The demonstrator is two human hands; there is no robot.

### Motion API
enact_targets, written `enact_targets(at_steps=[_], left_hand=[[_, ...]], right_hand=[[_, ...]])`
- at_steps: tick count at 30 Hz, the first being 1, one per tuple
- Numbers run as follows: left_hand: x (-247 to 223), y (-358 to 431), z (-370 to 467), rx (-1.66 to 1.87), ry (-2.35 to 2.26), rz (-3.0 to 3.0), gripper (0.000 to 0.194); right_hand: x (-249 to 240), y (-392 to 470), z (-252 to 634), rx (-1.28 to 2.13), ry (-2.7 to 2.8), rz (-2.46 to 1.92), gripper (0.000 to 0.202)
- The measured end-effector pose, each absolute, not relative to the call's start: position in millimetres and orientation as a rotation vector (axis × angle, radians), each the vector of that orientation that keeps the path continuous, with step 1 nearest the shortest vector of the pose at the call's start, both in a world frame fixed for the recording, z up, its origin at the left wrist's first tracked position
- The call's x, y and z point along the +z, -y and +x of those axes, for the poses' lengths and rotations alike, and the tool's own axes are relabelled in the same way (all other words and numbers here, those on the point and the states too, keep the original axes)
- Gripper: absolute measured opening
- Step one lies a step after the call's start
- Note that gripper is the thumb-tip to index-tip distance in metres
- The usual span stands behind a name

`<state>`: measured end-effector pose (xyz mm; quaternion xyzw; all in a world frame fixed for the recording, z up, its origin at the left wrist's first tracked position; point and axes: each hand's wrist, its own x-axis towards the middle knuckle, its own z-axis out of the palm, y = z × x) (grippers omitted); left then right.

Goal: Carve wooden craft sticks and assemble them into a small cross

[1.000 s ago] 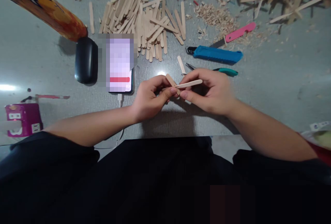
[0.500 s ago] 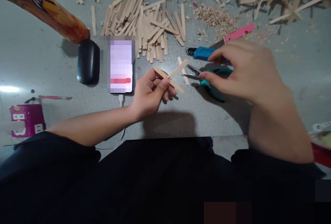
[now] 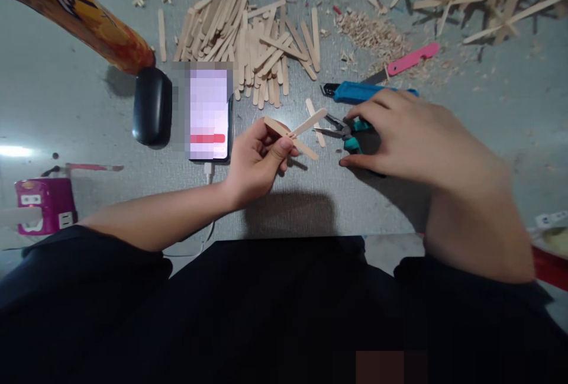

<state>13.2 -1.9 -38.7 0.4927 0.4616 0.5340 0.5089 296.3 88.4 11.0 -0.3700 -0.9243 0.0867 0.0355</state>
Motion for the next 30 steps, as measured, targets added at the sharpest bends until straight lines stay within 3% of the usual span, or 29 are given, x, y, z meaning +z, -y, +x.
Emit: enact_targets(at_steps=[7, 10, 14, 18, 23, 30], left_hand=[[-37.1, 3.2, 13.2, 1.294, -1.126, 1.215, 0.041], [-36.0, 4.3, 13.3, 1.279, -1.136, 1.226, 0.042], [-34.1, 5.7, 12.9, 1.290, -1.117, 1.230, 0.038], [-32.8, 6.4, 12.4, 1.321, -1.080, 1.243, 0.032], [-33.8, 7.3, 12.2, 1.297, -1.098, 1.247, 0.037], [-33.6, 9.2, 11.6, 1.319, -1.163, 1.223, 0.035]], right_hand=[[18.1, -89.9, 289.4, 0.333, 2.885, -1.249, 0.049], [20.2, -86.0, 278.4, 0.420, 2.717, -1.207, 0.033], [16.4, -65.5, 256.8, 0.805, 2.434, -0.953, 0.032], [11.3, -42.3, 235.7, 1.190, 2.162, -1.053, 0.020], [10.9, -41.0, 228.6, 1.803, 1.731, -1.067, 0.030], [14.4, -47.1, 245.8, 1.721, 1.572, -1.003, 0.028]])
